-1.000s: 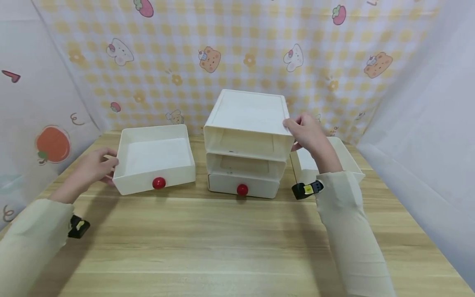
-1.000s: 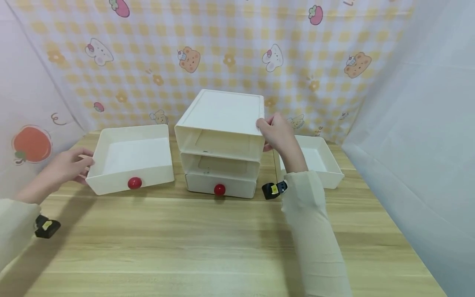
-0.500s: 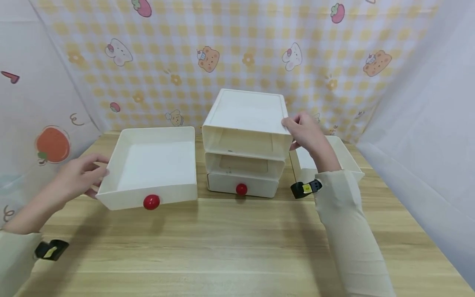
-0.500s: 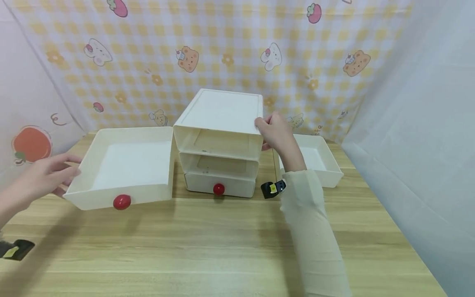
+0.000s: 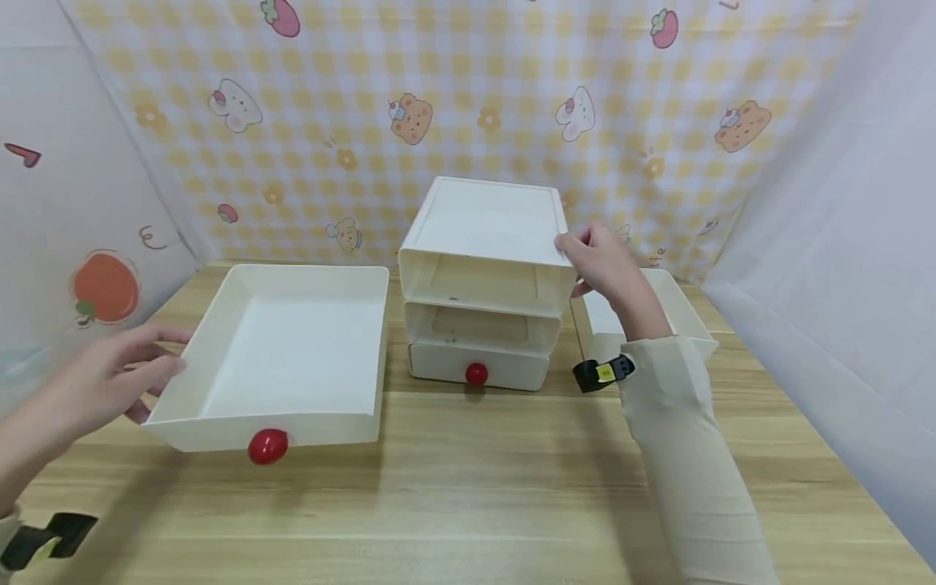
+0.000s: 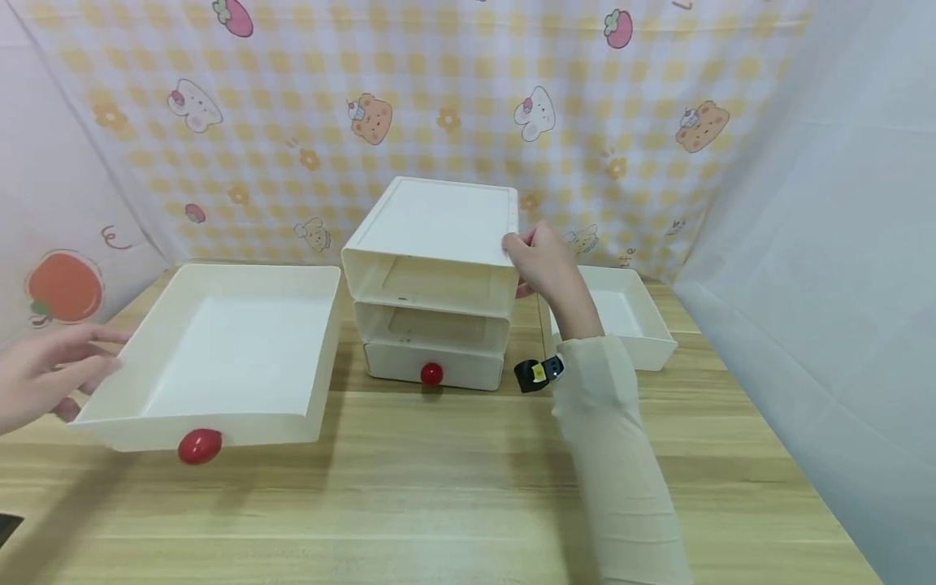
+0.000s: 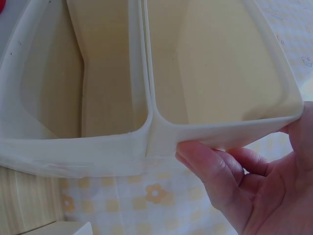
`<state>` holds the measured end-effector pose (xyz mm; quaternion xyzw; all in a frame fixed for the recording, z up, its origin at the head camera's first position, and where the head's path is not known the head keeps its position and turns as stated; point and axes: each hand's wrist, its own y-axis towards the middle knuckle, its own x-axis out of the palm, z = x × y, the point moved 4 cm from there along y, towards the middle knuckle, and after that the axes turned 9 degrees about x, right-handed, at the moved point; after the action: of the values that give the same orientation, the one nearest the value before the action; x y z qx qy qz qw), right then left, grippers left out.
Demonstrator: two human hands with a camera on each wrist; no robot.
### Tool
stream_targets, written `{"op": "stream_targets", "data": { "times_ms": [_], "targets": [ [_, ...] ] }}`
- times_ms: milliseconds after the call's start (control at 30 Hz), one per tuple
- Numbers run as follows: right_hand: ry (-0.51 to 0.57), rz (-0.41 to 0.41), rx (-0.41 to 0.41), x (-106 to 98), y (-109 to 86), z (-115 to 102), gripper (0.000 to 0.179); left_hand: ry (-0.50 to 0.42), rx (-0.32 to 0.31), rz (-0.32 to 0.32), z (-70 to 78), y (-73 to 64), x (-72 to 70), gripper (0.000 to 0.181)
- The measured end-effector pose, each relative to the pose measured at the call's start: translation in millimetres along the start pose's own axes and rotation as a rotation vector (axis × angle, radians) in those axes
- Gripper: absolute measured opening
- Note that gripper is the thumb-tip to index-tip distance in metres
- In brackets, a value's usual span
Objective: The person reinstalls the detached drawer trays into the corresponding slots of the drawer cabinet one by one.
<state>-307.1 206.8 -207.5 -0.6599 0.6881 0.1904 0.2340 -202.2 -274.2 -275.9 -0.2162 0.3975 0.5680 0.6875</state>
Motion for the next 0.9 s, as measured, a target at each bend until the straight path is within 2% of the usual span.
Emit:
{"op": "stream_targets", "data": {
  "times_ms": [100,233,533,733,900],
  "targets": [
    [-0.006,0.001,-0.011,-0.4,0.1,-0.5,0.04,-0.025,0.039,0.01,0.1,-5.3,-1.6,0.024],
    [-0.009,0.004,-0.015,-0.6,-0.2,-0.8,0.042,-0.069,0.066,0.013,-2.6,-12.6,-3.9,0.035],
    [-0.012,0.008,-0.01,-0.5,-0.8,-0.2,0.04,-0.125,0.071,-0.013,-4.0,-23.9,-1.4,0.042],
    [-0.012,0.003,-0.011,-0.2,-1.4,-1.0,0.038,-0.124,0.063,-0.03,3.2,-27.4,4.5,0.037],
    [-0.015,0.008,-0.013,-0.5,-1.6,-1.3,0.038,-0.106,0.087,-0.043,16.1,-20.5,14.2,0.03]
  ]
}}
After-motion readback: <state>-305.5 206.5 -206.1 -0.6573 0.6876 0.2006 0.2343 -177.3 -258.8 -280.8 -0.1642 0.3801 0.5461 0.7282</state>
